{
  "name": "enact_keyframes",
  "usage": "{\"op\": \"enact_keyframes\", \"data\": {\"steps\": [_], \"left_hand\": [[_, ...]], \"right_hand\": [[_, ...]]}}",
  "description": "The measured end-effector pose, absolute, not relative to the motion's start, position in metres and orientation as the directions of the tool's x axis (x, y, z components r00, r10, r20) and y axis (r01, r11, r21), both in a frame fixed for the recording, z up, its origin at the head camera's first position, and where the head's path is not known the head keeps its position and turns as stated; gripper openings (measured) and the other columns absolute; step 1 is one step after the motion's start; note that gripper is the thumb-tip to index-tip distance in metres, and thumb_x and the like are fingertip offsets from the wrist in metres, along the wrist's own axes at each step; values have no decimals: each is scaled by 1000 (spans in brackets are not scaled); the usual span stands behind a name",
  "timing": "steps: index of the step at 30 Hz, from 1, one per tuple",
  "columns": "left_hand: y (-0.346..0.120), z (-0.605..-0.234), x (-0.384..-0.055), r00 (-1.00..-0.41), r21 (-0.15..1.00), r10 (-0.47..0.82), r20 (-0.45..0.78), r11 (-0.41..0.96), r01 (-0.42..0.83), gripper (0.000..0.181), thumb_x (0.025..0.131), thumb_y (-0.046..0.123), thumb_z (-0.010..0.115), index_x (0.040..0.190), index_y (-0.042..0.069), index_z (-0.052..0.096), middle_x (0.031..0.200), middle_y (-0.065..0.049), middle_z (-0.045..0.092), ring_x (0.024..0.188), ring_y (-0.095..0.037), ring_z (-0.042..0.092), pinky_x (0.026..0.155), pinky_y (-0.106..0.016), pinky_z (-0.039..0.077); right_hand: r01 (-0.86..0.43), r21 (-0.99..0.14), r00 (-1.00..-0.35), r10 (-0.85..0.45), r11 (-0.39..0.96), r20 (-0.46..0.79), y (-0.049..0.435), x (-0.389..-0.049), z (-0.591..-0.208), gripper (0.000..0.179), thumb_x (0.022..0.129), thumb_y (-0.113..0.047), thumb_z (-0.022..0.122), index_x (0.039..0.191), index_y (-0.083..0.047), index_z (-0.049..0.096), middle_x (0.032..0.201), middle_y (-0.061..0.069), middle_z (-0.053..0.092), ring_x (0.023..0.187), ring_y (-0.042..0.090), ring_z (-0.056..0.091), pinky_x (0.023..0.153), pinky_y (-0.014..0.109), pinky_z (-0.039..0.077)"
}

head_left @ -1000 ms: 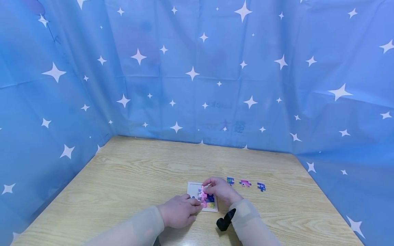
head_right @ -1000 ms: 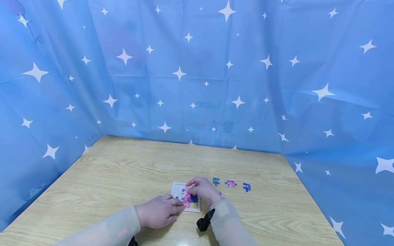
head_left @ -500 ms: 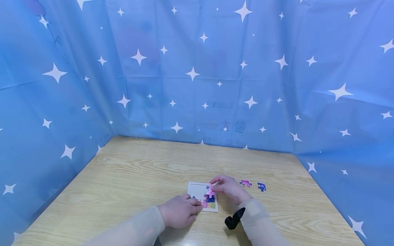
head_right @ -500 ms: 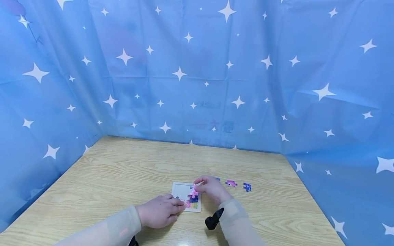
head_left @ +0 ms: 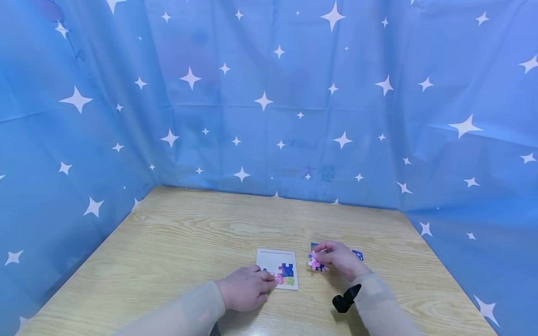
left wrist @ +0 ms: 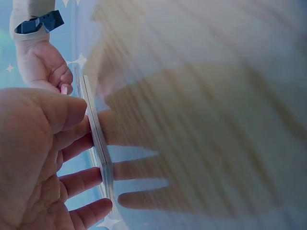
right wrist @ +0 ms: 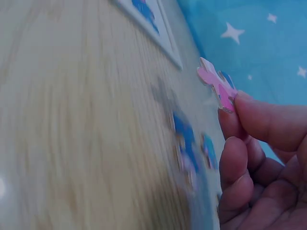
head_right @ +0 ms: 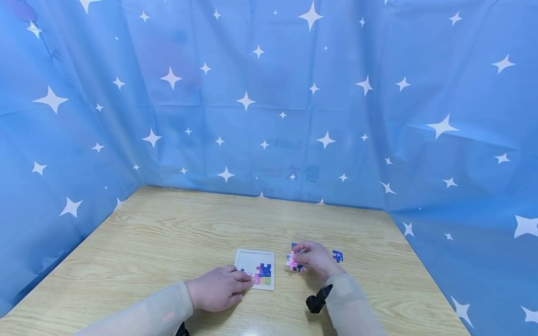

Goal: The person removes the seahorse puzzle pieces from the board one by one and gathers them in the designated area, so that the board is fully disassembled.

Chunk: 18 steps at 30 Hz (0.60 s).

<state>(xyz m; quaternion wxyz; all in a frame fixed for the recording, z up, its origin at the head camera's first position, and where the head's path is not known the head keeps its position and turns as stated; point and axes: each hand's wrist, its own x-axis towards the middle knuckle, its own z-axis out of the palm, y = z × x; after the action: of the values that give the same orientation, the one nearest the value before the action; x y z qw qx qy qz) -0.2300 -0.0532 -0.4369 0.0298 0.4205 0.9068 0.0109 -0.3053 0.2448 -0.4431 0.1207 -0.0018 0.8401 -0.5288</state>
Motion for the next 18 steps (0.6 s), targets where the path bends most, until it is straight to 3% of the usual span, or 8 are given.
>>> {"op": "enact_keyframes", "data": {"steps": [11, 18], "left_hand": [[-53, -434, -229, -640, 54, 766, -59, 643, 764, 44, 99, 35, 49, 141, 22, 51, 143, 10, 46, 124, -14, 45, 100, -30, 43], [-52, -434, -230, -635, 25, 771, -43, 637, 771, 43, 99, 34, 49, 140, 22, 52, 141, 10, 48, 122, -13, 47, 100, -29, 43]], "right_hand": [[111, -857, -976, -106, 504, -189, 284, -302, -446, 24, 86, -9, 69, 107, 0, 64, 105, 9, 61, 80, 21, 50, 69, 32, 43], [152, -824, -974, -59, 547, -219, 297, -299, -442, 25, 85, -11, 71, 107, -1, 65, 89, 6, 57, 79, 22, 48, 69, 32, 37]]}}
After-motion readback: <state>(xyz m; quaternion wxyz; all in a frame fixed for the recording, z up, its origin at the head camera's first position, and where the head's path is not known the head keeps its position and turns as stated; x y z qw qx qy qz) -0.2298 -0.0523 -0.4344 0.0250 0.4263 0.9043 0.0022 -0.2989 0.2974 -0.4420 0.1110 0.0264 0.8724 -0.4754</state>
